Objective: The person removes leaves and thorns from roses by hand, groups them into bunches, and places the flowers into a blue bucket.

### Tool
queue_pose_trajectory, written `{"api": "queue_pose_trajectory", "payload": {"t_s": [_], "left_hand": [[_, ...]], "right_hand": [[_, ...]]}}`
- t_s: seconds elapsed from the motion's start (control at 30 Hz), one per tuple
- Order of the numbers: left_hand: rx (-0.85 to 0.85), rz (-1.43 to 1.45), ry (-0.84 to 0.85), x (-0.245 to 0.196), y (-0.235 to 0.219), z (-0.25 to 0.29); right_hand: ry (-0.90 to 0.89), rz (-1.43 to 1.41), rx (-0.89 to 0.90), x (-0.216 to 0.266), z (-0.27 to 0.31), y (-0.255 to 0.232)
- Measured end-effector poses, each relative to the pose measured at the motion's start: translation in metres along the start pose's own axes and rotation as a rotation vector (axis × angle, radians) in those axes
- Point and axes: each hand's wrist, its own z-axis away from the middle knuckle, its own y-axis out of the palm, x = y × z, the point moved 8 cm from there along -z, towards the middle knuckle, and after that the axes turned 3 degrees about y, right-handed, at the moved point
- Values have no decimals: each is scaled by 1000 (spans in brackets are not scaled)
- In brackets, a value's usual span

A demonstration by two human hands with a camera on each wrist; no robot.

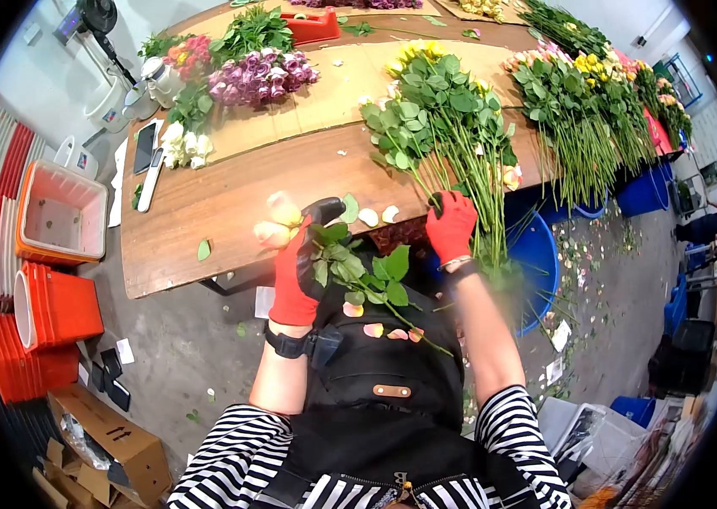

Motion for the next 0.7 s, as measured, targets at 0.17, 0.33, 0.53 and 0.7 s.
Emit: {"api": "queue_pose_trajectory", "payload": {"t_s": [0.17,0.33,0.53,0.7], "left_hand": [[-75,376,-95,20,1,-24],[-174,212,-1,7,-15,-47],[-86,-102,240,-13,-10,-37],[-92,89,43,11,-12,-28]], "right_hand": [[129,-605,-61,-4,31,-21],[92,-692,-34,9,87,-43],[-316,-339,-58,29,133,-74],[-335,-252,-53,22,148,-79]]}}
